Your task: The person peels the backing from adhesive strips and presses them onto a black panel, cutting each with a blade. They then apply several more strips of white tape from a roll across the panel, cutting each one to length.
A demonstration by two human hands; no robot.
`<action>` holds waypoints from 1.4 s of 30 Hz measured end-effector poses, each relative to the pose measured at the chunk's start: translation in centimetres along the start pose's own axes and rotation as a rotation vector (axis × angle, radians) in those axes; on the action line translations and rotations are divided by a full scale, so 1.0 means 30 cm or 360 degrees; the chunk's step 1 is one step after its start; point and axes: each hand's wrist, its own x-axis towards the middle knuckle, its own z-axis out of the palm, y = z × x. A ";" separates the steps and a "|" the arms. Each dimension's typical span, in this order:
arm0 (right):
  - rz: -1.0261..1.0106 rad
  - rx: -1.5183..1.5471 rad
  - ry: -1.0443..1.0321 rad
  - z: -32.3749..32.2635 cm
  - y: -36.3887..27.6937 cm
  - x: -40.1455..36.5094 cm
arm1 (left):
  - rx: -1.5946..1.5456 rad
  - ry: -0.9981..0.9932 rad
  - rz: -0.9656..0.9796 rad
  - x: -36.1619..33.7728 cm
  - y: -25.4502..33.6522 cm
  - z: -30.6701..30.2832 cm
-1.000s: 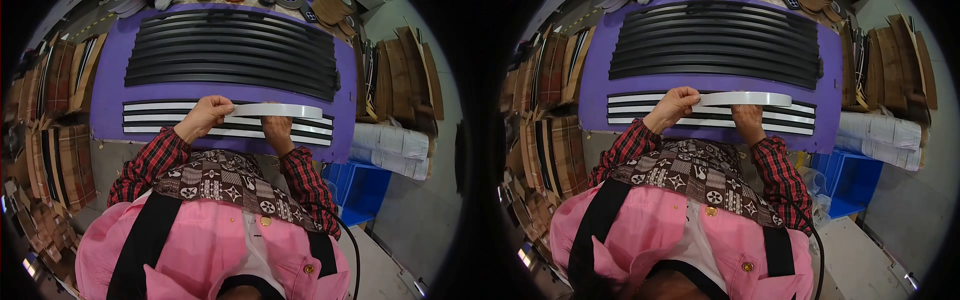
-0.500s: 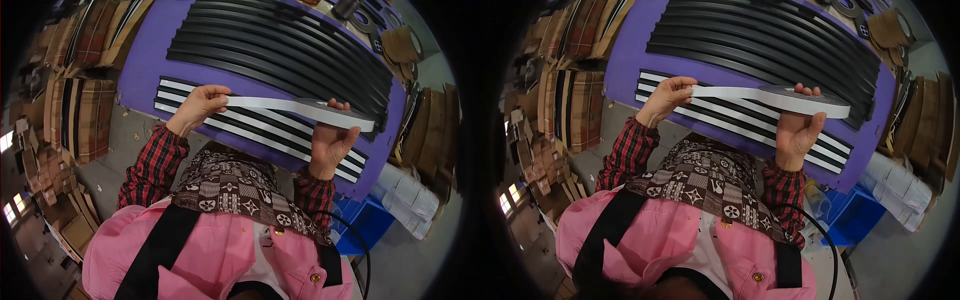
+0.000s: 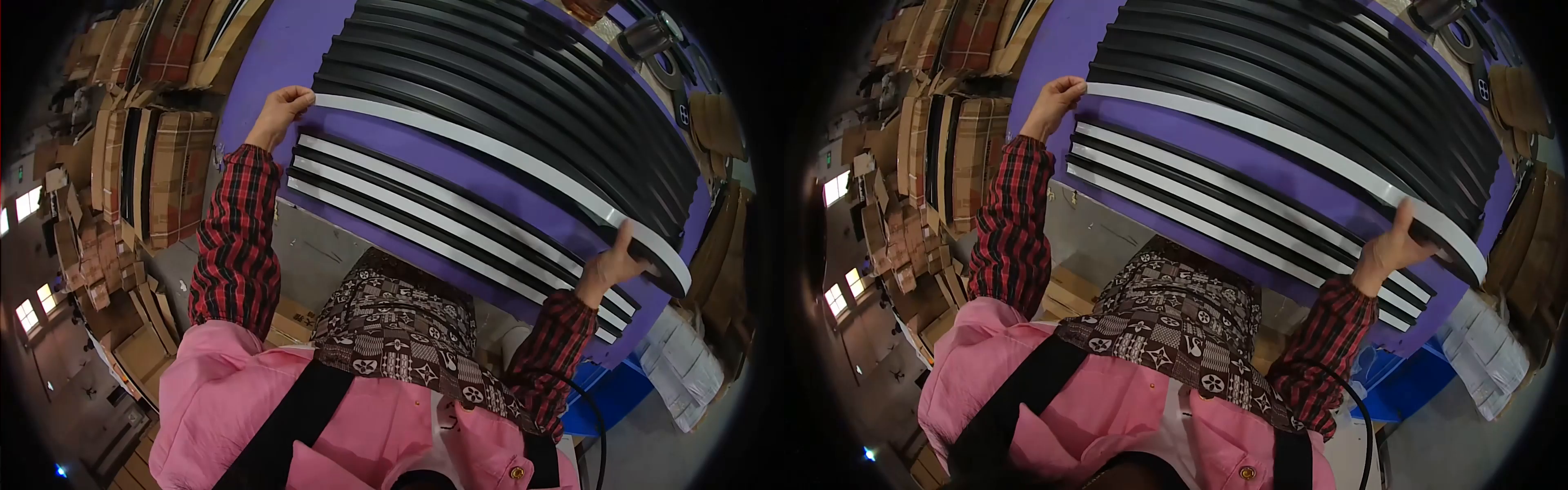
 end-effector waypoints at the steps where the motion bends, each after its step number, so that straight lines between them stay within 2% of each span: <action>1: 0.0028 -0.0070 0.0006 0.012 0.022 -0.007 | 0.0029 0.0025 0.0012 0.033 0.003 -0.002; 2: 0.0030 -0.0080 -0.0001 0.006 0.054 -0.011 | 0.0052 0.0055 0.0020 0.056 0.004 -0.004; 4: -0.0246 -0.0591 -0.0169 -0.017 0.125 -0.009 | 0.0098 0.0085 0.0049 0.100 -0.004 0.008; 5: -0.0242 -0.0599 -0.0172 -0.013 0.126 -0.015 | 0.0218 0.0143 0.0081 0.120 -0.012 0.013; 7: -0.0604 -0.1018 -0.0366 -0.010 0.125 -0.024 | 0.0338 0.0188 0.0108 0.146 -0.032 0.019; 10: -0.0585 -0.1189 -0.0499 -0.028 0.157 -0.008 | 0.0298 0.0214 0.0117 0.151 -0.045 0.010; 11: -0.0795 -0.1434 -0.0382 -0.051 0.217 0.003 | 0.0322 0.0248 0.0131 0.145 -0.038 0.009; 15: -0.0961 -0.1780 -0.0277 -0.072 0.281 0.007 | 0.0574 0.0268 0.0212 0.173 -0.058 0.003; 17: -0.0846 -0.2082 -0.0310 -0.080 0.303 0.000 | 0.0671 0.0316 0.0262 0.193 -0.081 0.000; 19: -0.0896 -0.1838 -0.0325 -0.058 0.277 -0.003 | 0.0725 0.0298 0.0304 0.192 -0.069 -0.006; 20: -0.0899 -0.1865 -0.0310 -0.060 0.283 0.000 | 0.0832 0.0331 0.0298 0.186 -0.056 -0.002; 22: -0.1245 -0.1865 -0.0266 -0.065 0.294 -0.003 | 0.0939 0.0355 0.0300 0.164 -0.039 0.006; 25: -0.1185 -0.1844 -0.0375 -0.062 0.292 -0.024 | 0.1022 0.0403 0.0336 0.139 0.010 0.028; 27: -0.1142 -0.1873 -0.0434 -0.052 0.278 -0.032 | 0.1680 0.0565 0.0006 0.131 0.035 0.015; 28: -0.1148 -0.1872 -0.0417 -0.045 0.272 -0.029 | 0.1674 0.0569 0.0023 0.146 0.006 -0.015; 30: -0.1046 -0.1783 -0.0557 -0.028 0.231 -0.022 | 0.0964 0.0556 -0.0013 0.202 -0.089 -0.065; 31: -0.0824 -0.1805 -0.0667 -0.007 0.187 -0.019 | 0.0969 0.0526 0.0009 0.207 -0.103 -0.018; 32: -0.0813 -0.1825 -0.0635 -0.003 0.164 -0.023 | 0.0925 0.0666 0.0341 0.195 -0.101 0.057; 33: -0.0814 -0.1626 -0.0665 0.004 0.143 -0.029 | 0.0867 0.0811 0.0664 0.161 -0.079 0.140; 34: -0.0824 -0.1416 -0.0705 0.009 0.121 -0.031 | 0.0744 0.0588 0.0759 0.017 0.033 0.377; 35: -0.0835 -0.1409 -0.0708 0.021 0.083 -0.034 | 0.0770 0.0283 0.0958 -0.090 0.071 0.590; 36: -0.0270 -0.0670 -0.0724 0.030 0.034 -0.041 | 0.0546 -0.0153 0.1137 -0.196 0.087 0.788; 37: 0.0278 0.0078 -0.0702 0.026 0.012 -0.030 | 0.0594 -0.0289 0.1656 -0.259 0.099 0.946; 38: 0.0317 0.0467 -0.0687 0.006 0.017 -0.003 | 0.0720 -0.0311 0.1867 -0.302 0.093 1.074; 40: 0.0568 0.1137 -0.0302 -0.082 0.011 0.055 | 0.1082 -0.0152 0.1977 -0.354 0.104 1.192; 41: 0.0568 0.1369 -0.0236 -0.143 -0.015 0.120 | 0.1246 -0.0130 0.1912 -0.359 0.098 1.204; 42: 0.0623 0.1380 -0.0081 -0.237 -0.043 0.185 | 0.1310 -0.0114 0.1891 -0.359 0.101 1.210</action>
